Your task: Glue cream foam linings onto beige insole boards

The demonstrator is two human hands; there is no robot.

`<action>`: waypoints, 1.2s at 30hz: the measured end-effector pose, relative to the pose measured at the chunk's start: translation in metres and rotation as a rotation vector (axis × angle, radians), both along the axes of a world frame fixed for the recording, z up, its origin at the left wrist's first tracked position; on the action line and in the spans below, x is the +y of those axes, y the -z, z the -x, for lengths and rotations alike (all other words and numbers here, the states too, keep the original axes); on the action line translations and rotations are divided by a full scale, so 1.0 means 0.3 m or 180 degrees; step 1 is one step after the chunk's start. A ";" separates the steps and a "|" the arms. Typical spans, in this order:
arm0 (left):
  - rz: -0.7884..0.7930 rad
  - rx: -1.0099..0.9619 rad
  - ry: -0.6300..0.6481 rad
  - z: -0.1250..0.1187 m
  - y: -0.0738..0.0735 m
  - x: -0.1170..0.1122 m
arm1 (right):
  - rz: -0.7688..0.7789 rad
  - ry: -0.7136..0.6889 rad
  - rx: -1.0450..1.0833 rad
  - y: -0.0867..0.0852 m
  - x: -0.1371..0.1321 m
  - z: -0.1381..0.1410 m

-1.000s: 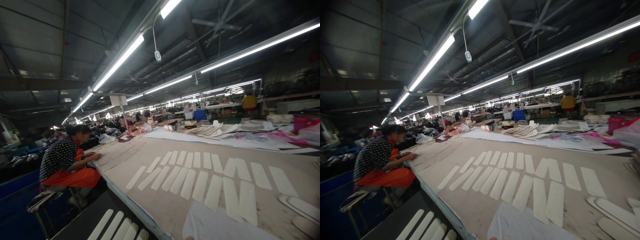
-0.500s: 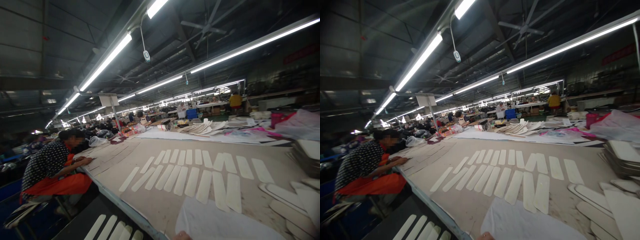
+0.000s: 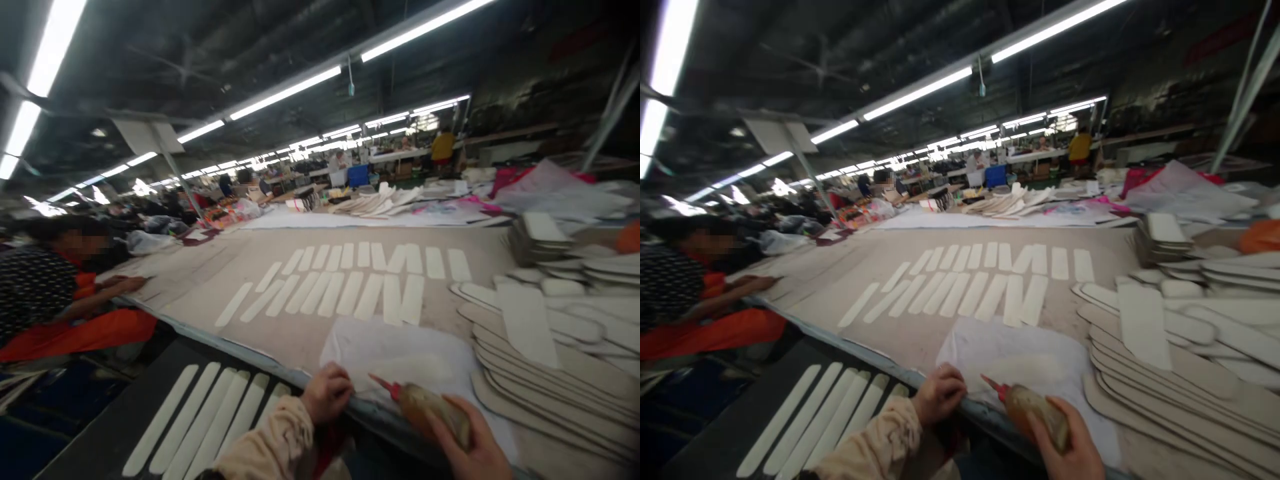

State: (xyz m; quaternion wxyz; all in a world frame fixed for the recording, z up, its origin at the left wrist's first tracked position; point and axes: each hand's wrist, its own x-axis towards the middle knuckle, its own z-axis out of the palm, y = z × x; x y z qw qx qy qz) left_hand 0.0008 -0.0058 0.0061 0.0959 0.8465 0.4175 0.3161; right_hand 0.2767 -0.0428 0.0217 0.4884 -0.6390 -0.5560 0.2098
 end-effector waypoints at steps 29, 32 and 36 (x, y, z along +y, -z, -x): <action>0.0068 0.0040 0.0040 0.015 0.001 0.023 | -0.0499 -0.0870 -0.0521 -0.065 0.005 0.036; 0.0040 0.0007 0.0042 0.015 0.002 0.024 | -0.0499 -0.0740 -0.0568 -0.069 0.007 0.006; 0.0032 -0.0037 0.0082 0.016 0.006 0.027 | -0.0570 -0.0566 -0.0552 -0.084 0.007 -0.006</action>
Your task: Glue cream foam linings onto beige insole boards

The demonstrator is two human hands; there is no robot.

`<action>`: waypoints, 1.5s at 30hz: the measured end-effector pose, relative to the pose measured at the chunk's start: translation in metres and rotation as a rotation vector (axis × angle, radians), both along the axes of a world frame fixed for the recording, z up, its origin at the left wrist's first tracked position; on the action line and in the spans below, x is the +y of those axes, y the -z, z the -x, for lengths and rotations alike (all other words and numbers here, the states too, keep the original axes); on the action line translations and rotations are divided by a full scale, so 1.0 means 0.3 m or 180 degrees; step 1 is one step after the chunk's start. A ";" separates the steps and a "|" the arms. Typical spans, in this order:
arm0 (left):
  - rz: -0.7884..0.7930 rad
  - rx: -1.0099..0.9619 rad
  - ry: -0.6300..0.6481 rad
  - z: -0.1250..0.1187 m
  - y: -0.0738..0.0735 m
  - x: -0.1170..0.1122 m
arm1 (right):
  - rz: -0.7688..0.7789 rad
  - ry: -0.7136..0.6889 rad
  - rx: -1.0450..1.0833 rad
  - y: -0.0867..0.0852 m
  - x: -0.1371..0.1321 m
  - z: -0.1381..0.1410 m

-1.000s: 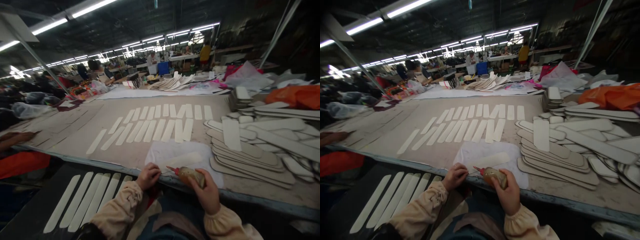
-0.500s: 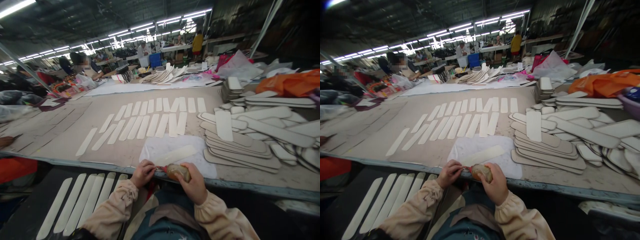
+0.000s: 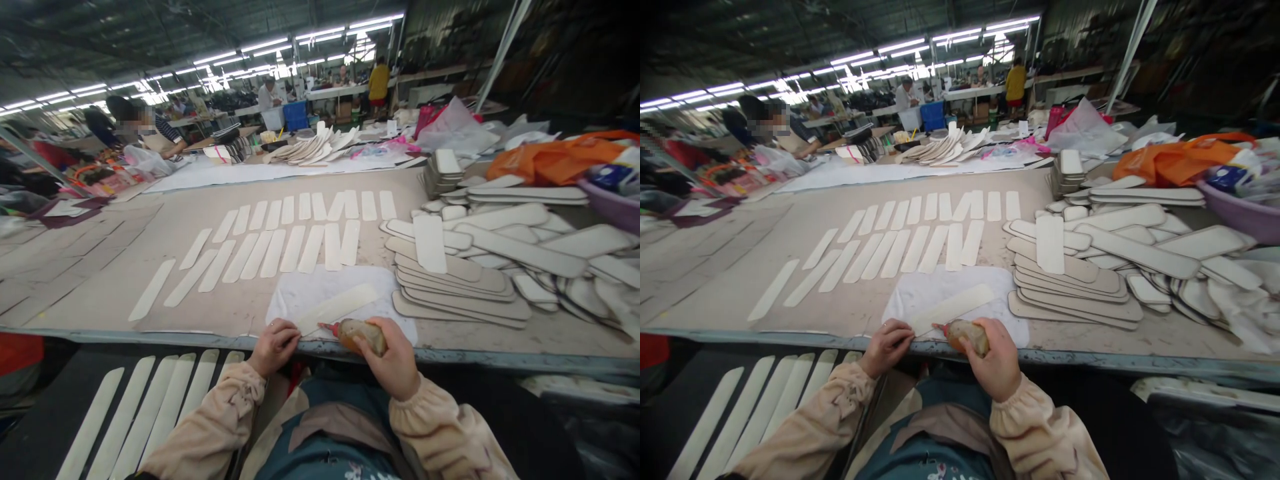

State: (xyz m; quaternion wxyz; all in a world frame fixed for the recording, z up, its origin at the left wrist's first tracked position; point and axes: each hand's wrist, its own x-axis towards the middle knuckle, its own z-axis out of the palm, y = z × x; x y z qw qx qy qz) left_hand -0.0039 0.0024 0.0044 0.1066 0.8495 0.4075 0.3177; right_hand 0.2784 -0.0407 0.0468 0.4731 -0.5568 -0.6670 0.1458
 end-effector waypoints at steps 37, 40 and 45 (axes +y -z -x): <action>0.0416 0.0580 0.0291 0.004 -0.062 0.049 | -0.0277 0.1469 -0.0042 0.077 0.129 -0.232; 0.0473 0.0673 0.0300 -0.002 -0.071 0.054 | -0.0307 0.1486 -0.0061 0.078 0.131 -0.235; 0.0348 0.0652 0.0259 -0.012 -0.068 0.046 | -0.0336 0.1572 -0.0125 0.058 0.098 -0.252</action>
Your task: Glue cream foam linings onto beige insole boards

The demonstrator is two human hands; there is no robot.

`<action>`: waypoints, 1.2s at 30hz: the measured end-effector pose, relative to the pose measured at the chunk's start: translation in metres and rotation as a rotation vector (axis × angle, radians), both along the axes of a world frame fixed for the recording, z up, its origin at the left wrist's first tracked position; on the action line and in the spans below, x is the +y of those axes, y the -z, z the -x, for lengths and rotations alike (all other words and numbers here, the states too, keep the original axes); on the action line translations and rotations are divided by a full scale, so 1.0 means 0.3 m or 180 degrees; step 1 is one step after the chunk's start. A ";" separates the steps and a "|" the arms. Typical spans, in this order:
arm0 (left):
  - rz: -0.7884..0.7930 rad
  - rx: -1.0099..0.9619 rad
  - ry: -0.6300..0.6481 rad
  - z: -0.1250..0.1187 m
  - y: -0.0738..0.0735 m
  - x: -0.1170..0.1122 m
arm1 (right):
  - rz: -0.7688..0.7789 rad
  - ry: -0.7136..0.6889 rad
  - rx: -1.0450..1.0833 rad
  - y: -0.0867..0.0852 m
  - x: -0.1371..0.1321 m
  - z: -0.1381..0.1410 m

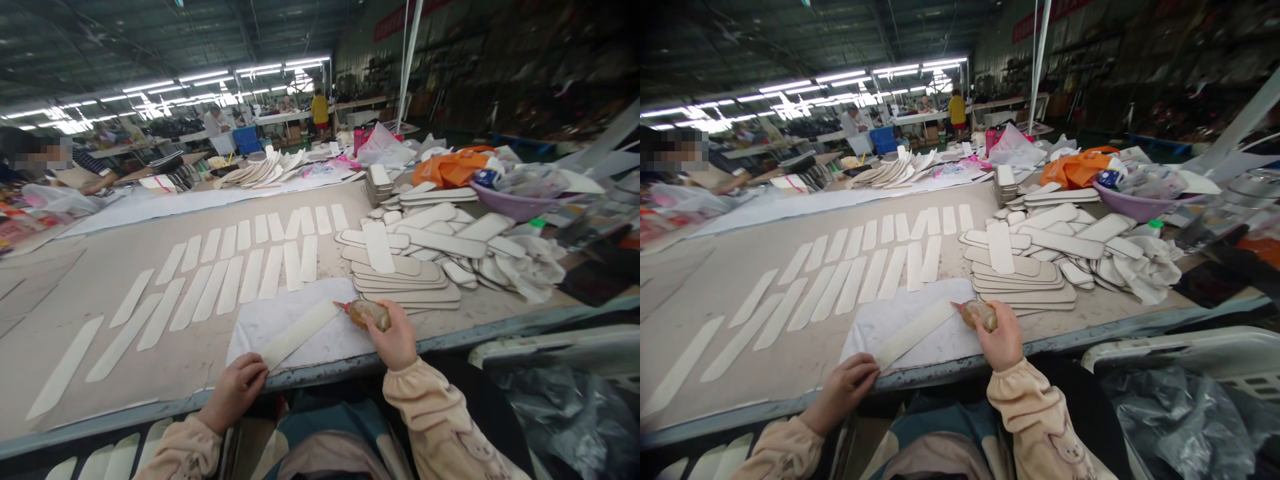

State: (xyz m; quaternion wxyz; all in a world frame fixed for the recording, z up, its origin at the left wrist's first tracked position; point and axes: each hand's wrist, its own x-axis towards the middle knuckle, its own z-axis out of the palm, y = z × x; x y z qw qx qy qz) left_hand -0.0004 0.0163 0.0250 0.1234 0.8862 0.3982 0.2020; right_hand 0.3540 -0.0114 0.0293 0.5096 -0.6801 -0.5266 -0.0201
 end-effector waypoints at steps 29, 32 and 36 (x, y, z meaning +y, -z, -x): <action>-0.0168 0.0351 0.0135 -0.020 -0.021 -0.014 | 0.0042 -0.0043 0.0390 -0.012 -0.031 0.036; -0.0233 0.0416 0.0138 -0.028 -0.020 -0.011 | 0.0126 -0.0073 0.0363 0.009 -0.010 0.042; -0.0328 0.0715 0.0114 -0.044 -0.034 -0.012 | 0.0192 -0.0377 0.0512 0.005 -0.028 0.064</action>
